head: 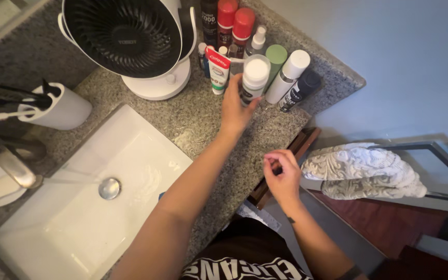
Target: The person cleans a bathroom countertop by moving various toiletries and decorative items aside, wiping the surface with a sponge, rinsing the sponge under running water, and then returning the items to their original positions.
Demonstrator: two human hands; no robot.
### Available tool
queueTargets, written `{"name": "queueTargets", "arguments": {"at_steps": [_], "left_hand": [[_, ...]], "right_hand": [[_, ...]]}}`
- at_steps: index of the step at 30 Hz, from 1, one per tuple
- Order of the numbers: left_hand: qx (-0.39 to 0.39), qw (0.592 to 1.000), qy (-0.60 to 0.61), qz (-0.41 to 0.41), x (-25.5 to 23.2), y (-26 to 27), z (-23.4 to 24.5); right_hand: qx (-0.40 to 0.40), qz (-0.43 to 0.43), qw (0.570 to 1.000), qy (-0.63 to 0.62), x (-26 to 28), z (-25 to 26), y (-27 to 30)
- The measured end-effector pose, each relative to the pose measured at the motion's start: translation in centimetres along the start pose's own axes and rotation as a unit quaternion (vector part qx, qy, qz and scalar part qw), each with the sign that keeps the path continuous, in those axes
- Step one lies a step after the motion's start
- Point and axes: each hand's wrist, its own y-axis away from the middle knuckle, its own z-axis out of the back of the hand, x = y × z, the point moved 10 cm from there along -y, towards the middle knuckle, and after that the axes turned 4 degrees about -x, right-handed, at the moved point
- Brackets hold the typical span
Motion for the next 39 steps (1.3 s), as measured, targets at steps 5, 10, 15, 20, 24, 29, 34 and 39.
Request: {"name": "queueTargets", "arguments": {"at_steps": [5,10,15,20,24,29,34,39], "left_hand": [[-0.014,0.996,-0.062,-0.061,-0.8,-0.2,-0.3],[-0.019,0.992,-0.042,-0.121,-2.8,-0.4,2.7],[-0.113,0.992,-0.033,-0.037,-2.2,2.3,13.5],[-0.298,0.954,0.005,-0.015,1.2,9.2,28.2],[-0.397,0.909,-0.022,0.124,10.9,16.1,36.5],[-0.306,0.910,-0.236,0.153,22.7,18.7,43.6],[-0.261,0.884,-0.221,0.317,32.2,16.9,47.8],[-0.320,0.825,0.102,0.454,33.3,16.8,47.6]], "right_hand": [[0.125,0.071,0.990,0.001,2.8,-3.2,1.8],[0.291,0.224,0.930,-0.013,8.1,-9.6,6.4],[0.369,0.204,0.900,0.108,9.9,-17.0,9.9],[0.415,0.210,0.863,0.198,11.5,-21.9,13.8],[0.458,0.314,0.808,0.197,12.1,-23.3,16.0],[0.311,0.272,0.896,0.165,7.2,-15.4,6.3],[0.077,0.135,0.942,0.298,0.7,-3.3,-4.3],[0.110,0.082,0.942,0.305,2.8,-11.7,2.9]]}}
